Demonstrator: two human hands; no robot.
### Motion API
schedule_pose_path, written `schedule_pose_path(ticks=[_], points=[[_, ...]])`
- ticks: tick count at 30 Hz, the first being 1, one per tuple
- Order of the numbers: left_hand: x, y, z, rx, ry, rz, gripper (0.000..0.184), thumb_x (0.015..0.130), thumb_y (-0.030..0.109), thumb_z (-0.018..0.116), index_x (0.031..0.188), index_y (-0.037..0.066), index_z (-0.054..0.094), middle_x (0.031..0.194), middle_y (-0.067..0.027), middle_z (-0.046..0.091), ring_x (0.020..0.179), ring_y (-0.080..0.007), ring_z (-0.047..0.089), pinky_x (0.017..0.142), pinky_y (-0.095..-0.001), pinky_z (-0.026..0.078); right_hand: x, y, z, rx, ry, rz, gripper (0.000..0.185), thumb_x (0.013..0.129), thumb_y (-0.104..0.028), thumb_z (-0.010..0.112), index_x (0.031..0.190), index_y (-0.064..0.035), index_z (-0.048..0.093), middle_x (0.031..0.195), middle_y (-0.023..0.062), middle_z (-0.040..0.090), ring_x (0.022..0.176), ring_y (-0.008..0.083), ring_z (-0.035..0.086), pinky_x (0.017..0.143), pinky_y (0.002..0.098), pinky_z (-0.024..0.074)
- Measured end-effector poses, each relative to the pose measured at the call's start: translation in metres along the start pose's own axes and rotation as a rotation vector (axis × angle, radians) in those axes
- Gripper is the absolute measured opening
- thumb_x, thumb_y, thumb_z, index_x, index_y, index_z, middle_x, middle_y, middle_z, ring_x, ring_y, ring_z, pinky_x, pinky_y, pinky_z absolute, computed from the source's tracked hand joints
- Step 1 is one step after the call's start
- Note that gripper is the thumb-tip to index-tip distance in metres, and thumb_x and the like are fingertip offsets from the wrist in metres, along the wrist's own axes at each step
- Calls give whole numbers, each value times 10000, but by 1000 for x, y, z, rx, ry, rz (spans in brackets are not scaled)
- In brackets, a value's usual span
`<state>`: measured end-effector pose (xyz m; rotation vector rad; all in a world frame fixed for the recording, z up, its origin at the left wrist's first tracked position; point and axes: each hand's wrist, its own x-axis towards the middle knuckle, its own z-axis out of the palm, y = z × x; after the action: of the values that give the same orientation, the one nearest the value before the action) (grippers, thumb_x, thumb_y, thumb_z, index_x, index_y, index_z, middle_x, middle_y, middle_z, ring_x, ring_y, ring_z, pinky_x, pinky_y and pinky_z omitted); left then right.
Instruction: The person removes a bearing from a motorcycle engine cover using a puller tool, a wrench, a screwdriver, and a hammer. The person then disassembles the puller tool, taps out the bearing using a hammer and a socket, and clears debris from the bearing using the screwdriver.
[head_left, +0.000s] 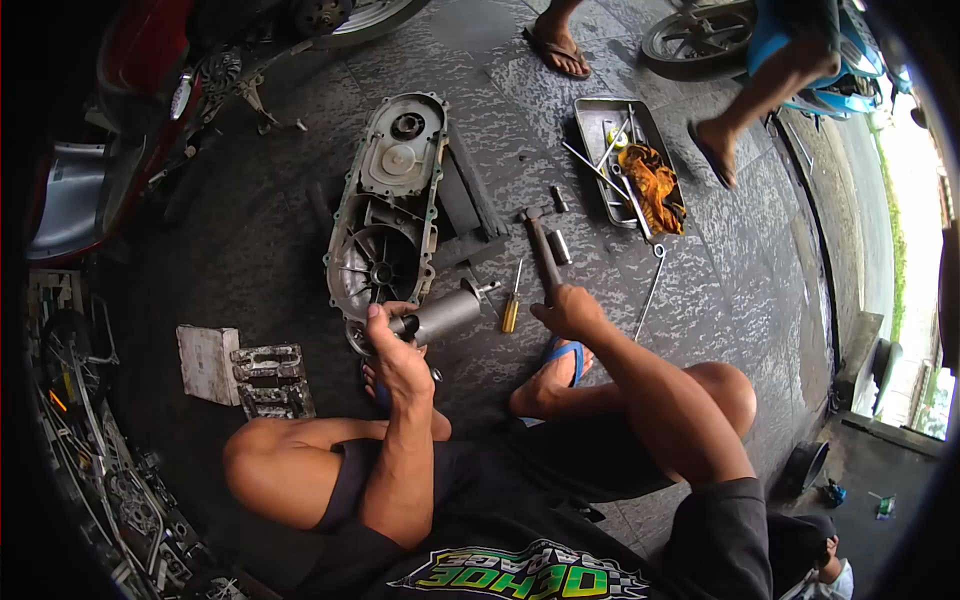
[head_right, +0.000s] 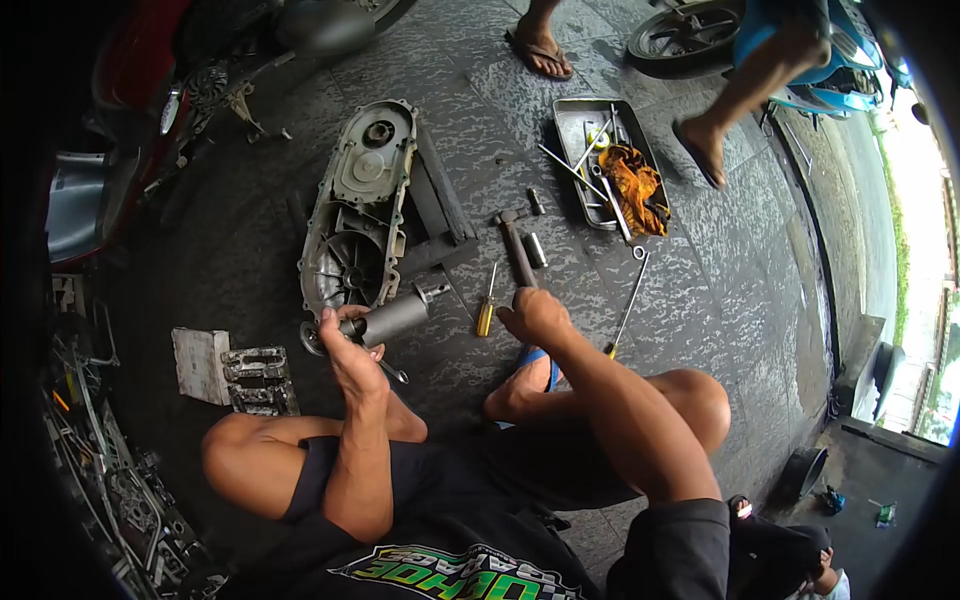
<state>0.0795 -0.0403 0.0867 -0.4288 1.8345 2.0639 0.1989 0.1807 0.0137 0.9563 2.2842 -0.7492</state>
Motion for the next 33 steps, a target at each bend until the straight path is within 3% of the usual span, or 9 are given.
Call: schedule_pose_path(ticks=[5,10,12,14,15,17,20,24,33], points=[[-10,7,-6,-5,-33,-3,565,988,541,340,834,68,609,684,-21,522,514,-100,412,477,-236,322,53,-21,104,168,141,222,740,849,-612,655,1175,23,459,1096,328,666,1075,464,651,949,513,509],[-4,8,-15,-307,-12,-138,542,985,543,363,810,84,593,613,-6,490,455,-102,377,453,-249,317,68,-16,131,264,231,302,510,850,-364,672,1144,14,495,1089,340,659,1053,485,649,913,527,523],[1,11,-11,-513,55,-271,525,980,551,383,764,98,536,512,19,374,396,-102,313,428,-269,292,72,3,117,253,344,168,365,881,-300,614,1056,16,562,993,295,680,917,444,688,806,496,554],[5,12,-8,-580,62,-329,531,978,555,379,730,105,513,504,25,352,397,-105,311,431,-272,287,50,-5,70,563,341,150,331,902,-291,549,1025,14,579,840,199,665,735,344,672,677,424,533],[6,11,-6,-642,74,-389,539,976,558,376,695,112,490,496,31,329,399,-108,310,433,-275,282,19,-26,23,923,274,212,295,917,-262,513,1019,7,578,754,128,639,627,255,645,582,368,511],[11,-1,-6,-658,39,-463,549,968,562,359,627,136,426,488,38,323,396,-116,298,441,-282,279,-18,-25,-19,1036,201,-31,229,965,-225,555,913,-2,568,679,96,552,677,188,601,575,361,479],[5,3,5,-720,-168,-588,565,952,584,332,608,140,390,476,42,284,399,-116,270,452,-287,265,-95,-62,-65,682,230,-343,360,1056,-326,470,980,9,579,650,97,545,596,185,506,584,349,433],[-3,11,12,-777,-228,-684,552,939,585,364,633,130,436,478,48,283,406,-111,255,453,-283,244,-139,-81,-82,417,235,-375,356,1037,-337,516,1091,-1,623,683,176,634,629,315,676,585,391,489],[-10,10,6,-785,-271,-745,548,938,572,367,700,110,541,494,53,285,413,-103,251,460,-278,239,-144,-86,-79,368,230,-396,328,1014,-310,550,1117,-8,624,660,173,642,638,346,690,593,414,510]])
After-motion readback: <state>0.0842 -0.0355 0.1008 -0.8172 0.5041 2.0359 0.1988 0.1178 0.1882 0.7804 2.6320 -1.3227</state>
